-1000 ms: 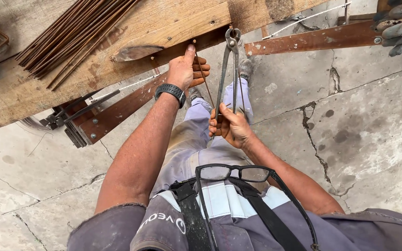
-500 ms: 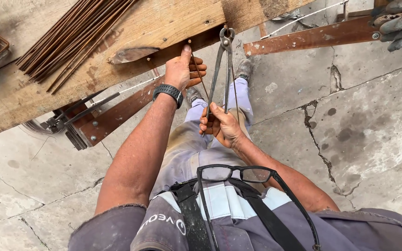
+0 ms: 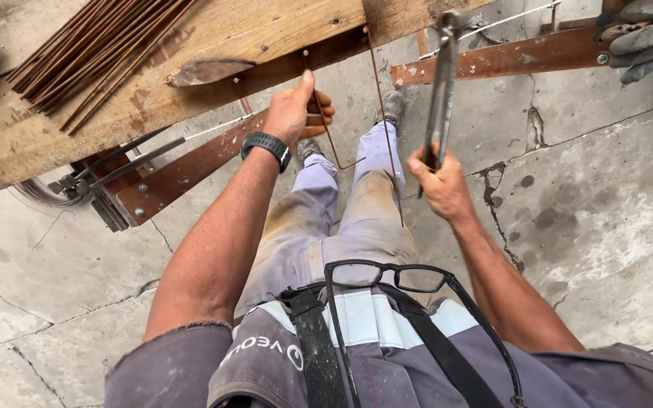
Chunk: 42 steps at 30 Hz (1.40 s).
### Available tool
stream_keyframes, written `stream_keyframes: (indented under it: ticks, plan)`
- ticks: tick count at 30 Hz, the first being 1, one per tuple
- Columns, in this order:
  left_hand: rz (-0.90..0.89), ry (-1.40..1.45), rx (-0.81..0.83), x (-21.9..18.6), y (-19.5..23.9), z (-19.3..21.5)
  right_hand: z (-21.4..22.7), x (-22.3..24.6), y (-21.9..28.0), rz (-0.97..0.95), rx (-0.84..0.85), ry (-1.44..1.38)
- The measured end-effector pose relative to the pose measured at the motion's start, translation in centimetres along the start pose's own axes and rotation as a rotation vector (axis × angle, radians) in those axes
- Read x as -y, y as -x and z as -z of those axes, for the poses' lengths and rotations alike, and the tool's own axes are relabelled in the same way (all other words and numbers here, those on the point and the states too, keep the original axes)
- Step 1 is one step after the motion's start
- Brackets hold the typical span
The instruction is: The person bends long metal rods into rectangular shapes using a manual bending tool attached to a wooden workbench. They repeatedly pick up rods, position them in the tool, and apply force to create uniform bends.
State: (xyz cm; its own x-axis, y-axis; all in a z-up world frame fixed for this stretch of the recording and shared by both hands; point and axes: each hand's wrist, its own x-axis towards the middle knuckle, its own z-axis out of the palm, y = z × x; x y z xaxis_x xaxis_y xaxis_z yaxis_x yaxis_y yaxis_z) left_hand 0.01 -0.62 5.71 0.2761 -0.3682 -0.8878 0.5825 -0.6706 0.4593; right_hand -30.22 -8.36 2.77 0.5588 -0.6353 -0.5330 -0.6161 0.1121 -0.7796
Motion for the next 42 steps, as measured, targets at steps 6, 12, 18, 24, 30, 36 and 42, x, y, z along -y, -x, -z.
stream_keyframes:
  ticks: [6,12,18,24,30,36,42]
  plan:
    - [-0.188,0.094,0.089,5.1,-4.9,0.5,-3.3,2.3,0.1,0.036,0.105,-0.317]
    - [-0.199,0.327,0.096,3.4,-1.9,-0.2,2.4,9.3,0.4,-0.037,0.295,-0.517]
    - [-0.204,0.597,0.147,0.0,0.2,-1.4,7.0,18.9,-1.5,0.003,0.305,-0.611]
    - [-0.481,0.752,0.149,-2.7,4.8,2.2,10.6,22.1,-3.4,-0.043,0.501,-0.117]
    - [-0.315,0.902,0.237,-1.1,7.6,6.9,9.4,23.8,-8.1,0.019,0.342,0.786]
    - [-0.116,0.874,-0.086,4.6,3.2,7.4,5.2,23.4,-12.7,0.123,0.246,0.731]
    - [-0.047,0.871,-0.263,5.3,0.8,5.9,4.2,20.4,-17.9,0.330,0.242,0.667]
